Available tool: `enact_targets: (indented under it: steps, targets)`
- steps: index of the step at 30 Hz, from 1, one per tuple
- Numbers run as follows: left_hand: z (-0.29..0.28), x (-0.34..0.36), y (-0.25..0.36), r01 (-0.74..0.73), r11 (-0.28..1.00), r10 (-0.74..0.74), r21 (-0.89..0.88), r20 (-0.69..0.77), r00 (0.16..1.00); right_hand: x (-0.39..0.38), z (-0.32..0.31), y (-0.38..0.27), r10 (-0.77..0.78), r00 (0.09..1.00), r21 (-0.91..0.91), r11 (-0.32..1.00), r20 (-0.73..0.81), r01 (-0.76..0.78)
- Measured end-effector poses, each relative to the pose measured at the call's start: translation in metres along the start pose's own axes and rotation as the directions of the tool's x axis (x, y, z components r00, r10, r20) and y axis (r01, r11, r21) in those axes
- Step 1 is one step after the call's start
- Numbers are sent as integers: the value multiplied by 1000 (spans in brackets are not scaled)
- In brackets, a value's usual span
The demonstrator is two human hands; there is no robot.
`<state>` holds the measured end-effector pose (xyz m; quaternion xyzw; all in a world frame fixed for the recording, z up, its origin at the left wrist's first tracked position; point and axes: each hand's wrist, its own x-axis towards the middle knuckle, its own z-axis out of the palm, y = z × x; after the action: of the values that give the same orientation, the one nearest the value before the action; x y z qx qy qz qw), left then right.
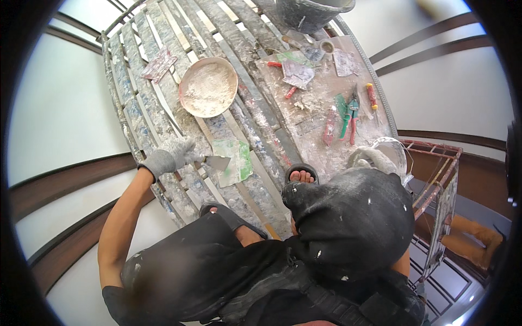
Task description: The person mixes putty in a bowl using a spatula, transfers the mixture onto a plastic spreader, and applies the putty to the wall surface along the decorative ceiling molding.
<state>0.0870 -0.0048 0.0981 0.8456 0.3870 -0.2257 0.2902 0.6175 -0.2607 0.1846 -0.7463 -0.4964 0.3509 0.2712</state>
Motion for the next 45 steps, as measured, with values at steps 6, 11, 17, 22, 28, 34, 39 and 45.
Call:
enact_targets:
  steps: [6,11,17,22,28,34,39,45]
  targets:
    - [-69,-29,17,84,877,-64,-474,60,996,35,53,6,-227,960,-40,971,167,236]
    - [-66,-35,22,84,618,-123,-782,9,992,57,74,-63,-259,913,-82,951,315,299]
    - [-51,-33,56,18,143,-138,-990,-2,990,130,65,-134,-403,795,-210,819,454,534]
    - [-40,-32,71,-82,1,-65,-997,-82,995,185,87,-163,-477,769,-171,792,426,586]
    - [-35,-36,85,-73,-183,-81,-980,-59,995,181,152,-171,-444,697,16,849,563,529]
    - [-29,-35,88,-129,-175,-108,-976,-111,988,174,178,-143,-439,649,34,843,621,538]
    - [-20,-27,99,-151,-266,-159,-952,-111,981,152,194,-134,-329,661,284,942,675,178]
    - [-15,-15,106,-144,-233,-110,-962,-121,986,161,189,-130,-394,688,-14,862,609,506]
